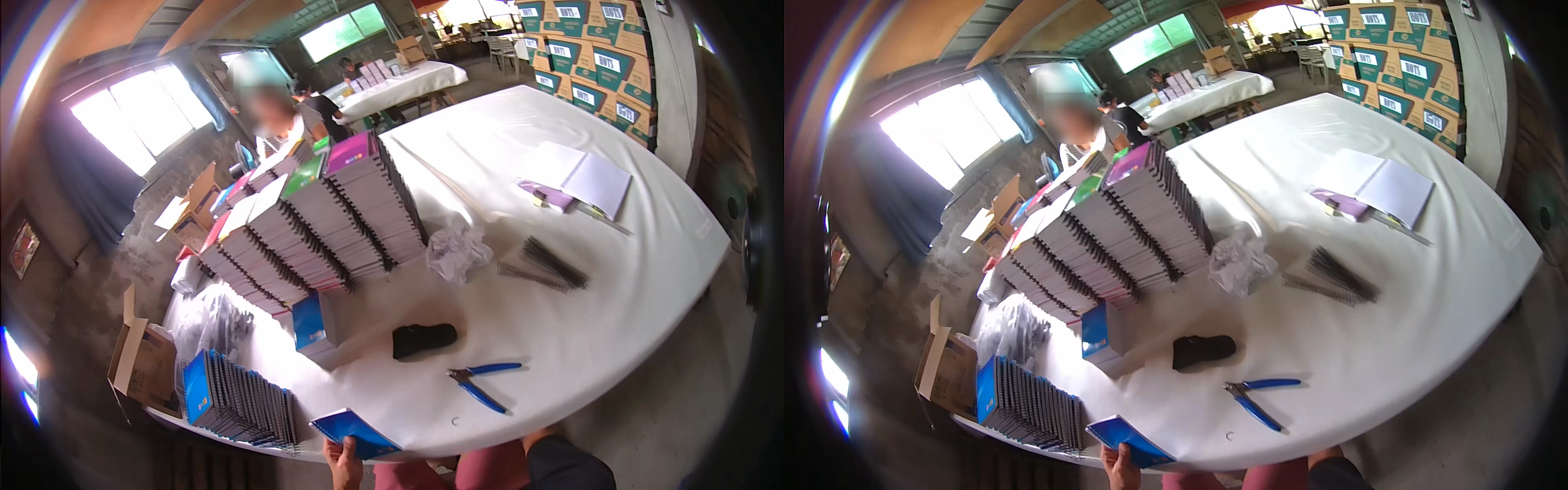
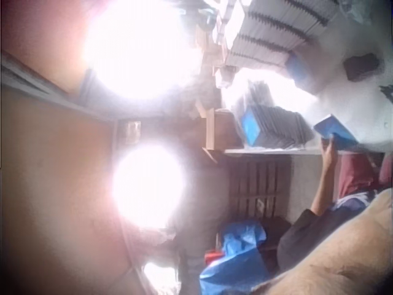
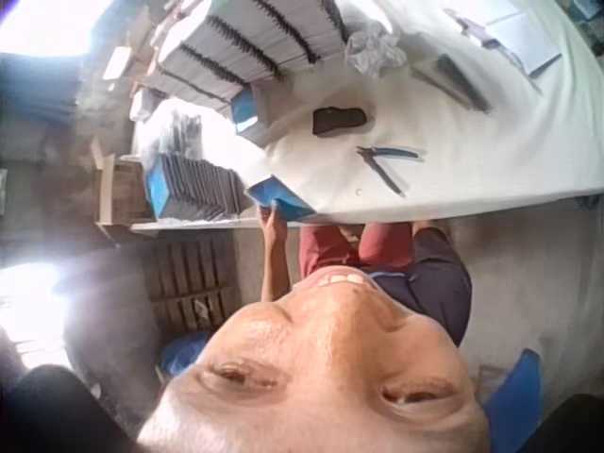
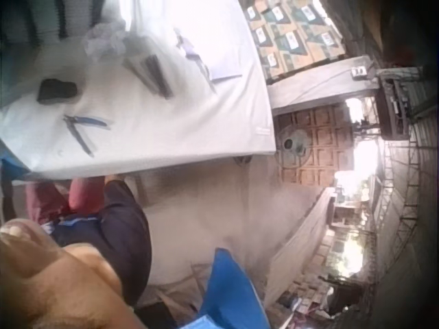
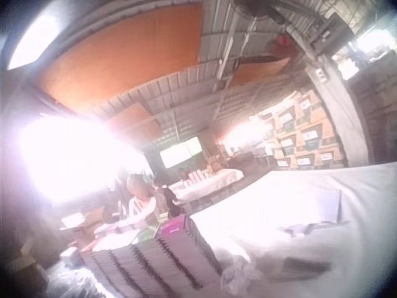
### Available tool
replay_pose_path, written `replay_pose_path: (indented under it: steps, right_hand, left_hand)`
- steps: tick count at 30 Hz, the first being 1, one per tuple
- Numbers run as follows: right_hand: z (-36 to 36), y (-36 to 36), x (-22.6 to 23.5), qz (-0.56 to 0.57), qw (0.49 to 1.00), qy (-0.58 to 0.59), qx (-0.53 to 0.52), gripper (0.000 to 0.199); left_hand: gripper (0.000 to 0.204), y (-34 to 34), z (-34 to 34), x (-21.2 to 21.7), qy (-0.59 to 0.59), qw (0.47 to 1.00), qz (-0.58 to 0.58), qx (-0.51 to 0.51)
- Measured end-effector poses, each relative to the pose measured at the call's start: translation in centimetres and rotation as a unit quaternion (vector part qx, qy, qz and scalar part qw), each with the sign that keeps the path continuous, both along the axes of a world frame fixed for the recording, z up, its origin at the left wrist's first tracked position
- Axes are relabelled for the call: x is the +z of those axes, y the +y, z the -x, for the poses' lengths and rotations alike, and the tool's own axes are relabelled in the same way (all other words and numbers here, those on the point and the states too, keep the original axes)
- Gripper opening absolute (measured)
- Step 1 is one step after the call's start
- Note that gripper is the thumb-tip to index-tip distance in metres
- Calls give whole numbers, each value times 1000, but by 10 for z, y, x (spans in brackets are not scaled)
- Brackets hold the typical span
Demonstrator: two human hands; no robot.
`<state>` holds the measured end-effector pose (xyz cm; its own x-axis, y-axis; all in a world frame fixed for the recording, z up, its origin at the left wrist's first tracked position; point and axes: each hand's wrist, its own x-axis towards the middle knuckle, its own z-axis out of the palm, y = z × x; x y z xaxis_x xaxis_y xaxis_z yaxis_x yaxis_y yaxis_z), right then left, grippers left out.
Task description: The person inserts spiral coils into the pre-punched holes of small notebooks and trims the excess wire using a pair of pliers.
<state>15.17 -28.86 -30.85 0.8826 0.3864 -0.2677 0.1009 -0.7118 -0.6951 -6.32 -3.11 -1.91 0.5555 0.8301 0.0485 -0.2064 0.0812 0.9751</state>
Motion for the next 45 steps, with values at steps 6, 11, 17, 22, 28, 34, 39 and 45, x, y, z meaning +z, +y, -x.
replay_pose_path:
  steps: [6,11,17,22,28,34,39,45]
  right_hand:
    - [13,-25,3,-243,936,236,-100,46]
    - [10,-69,75,-385,782,488,-45,50]
    - [-6,-88,302,-107,866,269,408,43]
    - [-63,0,363,-141,957,-218,128,27]
    - [-155,56,333,130,904,-406,32,28]
    - [-199,48,302,91,912,-400,25,26]
    - [-188,56,328,114,893,-430,73,21]
    - [-145,61,394,-138,855,-474,160,24]
  left_hand:
    - [25,5,11,-6,50,998,1,28]
    - [26,-3,-10,34,28,999,-26,-28]
    - [23,-9,-33,145,260,771,-582,-18]
    - [12,10,-55,98,344,696,-612,-151]
    - [16,-11,-43,76,379,628,-676,-63]
    - [51,-40,-53,43,312,732,-599,96]
    - [53,-36,-66,36,257,754,-579,171]
    - [53,-35,-77,39,231,768,-571,178]
